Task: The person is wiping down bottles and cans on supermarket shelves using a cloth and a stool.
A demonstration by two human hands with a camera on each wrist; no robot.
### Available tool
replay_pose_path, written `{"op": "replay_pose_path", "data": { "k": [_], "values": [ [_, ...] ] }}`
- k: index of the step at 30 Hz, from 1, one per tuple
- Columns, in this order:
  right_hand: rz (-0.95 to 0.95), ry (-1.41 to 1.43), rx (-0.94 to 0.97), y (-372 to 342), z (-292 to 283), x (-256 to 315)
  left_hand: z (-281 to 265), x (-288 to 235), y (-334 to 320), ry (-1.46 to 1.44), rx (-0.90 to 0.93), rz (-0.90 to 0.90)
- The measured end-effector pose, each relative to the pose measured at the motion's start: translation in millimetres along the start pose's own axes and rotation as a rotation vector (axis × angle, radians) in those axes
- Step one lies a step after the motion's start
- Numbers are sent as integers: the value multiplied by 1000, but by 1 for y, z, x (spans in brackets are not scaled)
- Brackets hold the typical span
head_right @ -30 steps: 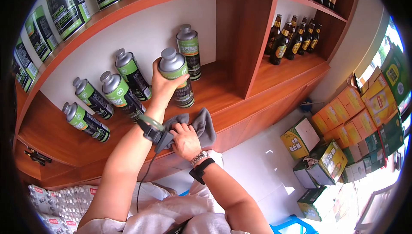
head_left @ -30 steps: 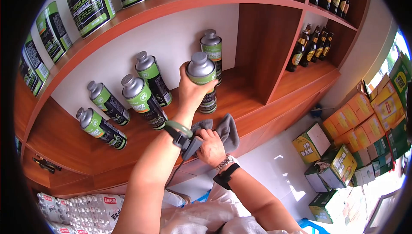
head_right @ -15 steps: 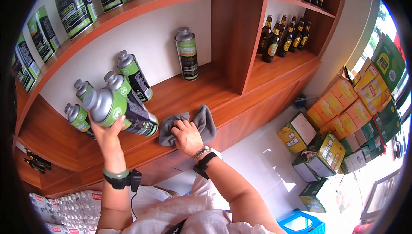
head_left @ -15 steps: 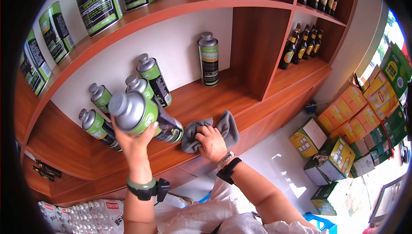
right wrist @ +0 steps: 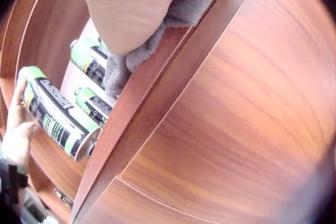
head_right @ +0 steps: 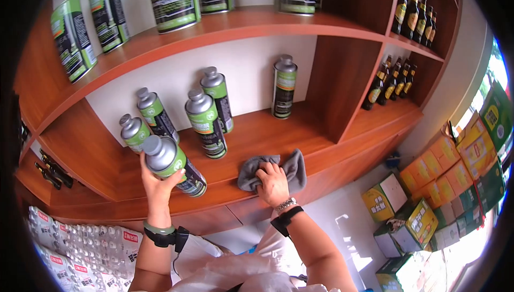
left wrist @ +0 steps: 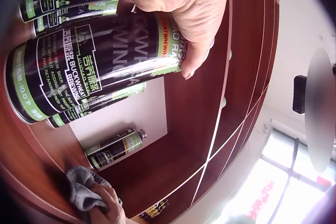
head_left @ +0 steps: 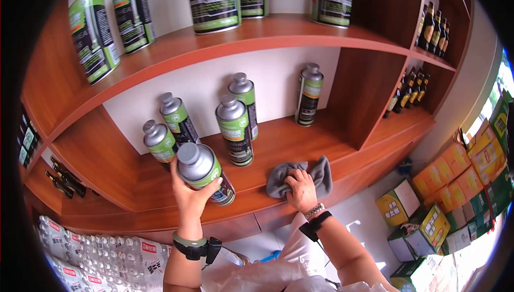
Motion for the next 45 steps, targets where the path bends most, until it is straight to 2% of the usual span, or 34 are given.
{"op": "replay_pose_path", "data": {
  "k": [6,13,16,17,18,20,22,24,25,26,28,31,34,35,39,41,45],
  "values": [
    [4,-3,-10,2,2,2,-10,26,1,42,8,-2],
    [4,73,-81,5,3,2,-8,20,10,46,55,-28],
    [98,424,-269,13,4,-7,-8,22,12,21,60,-15],
    [207,621,-258,21,-9,6,-9,25,12,26,52,-17],
    [209,758,-259,32,-25,19,-10,27,11,74,42,-22],
    [141,997,-260,55,-58,63,-9,28,9,65,34,-19],
    [-37,1121,-171,73,-89,120,-8,27,8,72,42,-36],
    [-399,766,-195,91,-105,164,-8,15,10,161,42,-46],
    [-467,681,-135,100,-101,183,-7,16,15,230,57,35],
    [-532,596,-74,106,-95,200,-7,5,21,363,103,200],
    [-555,416,-224,113,-77,210,-8,13,23,223,201,162],
    [-519,454,-314,114,-65,205,-6,19,18,68,157,130],
    [-434,581,-397,110,-59,199,-4,22,16,-28,156,-20],
    [-414,608,-401,109,-59,197,-4,16,14,42,122,-102],
    [-325,716,-413,113,-61,193,-12,38,14,78,121,-57],
    [-258,790,-425,119,-61,187,-11,31,12,55,93,-52],
    [-147,877,-306,139,-58,176,-11,26,8,57,85,-39]
  ]
}}
Point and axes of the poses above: each hand's wrist, its own y-axis towards the middle knuckle, its own z-axis out of the palm, x = y × z, the point moved 4 cm from there along y, towards the middle knuckle, and after that the axes turned 12 degrees about x, right-handed, at the moved point
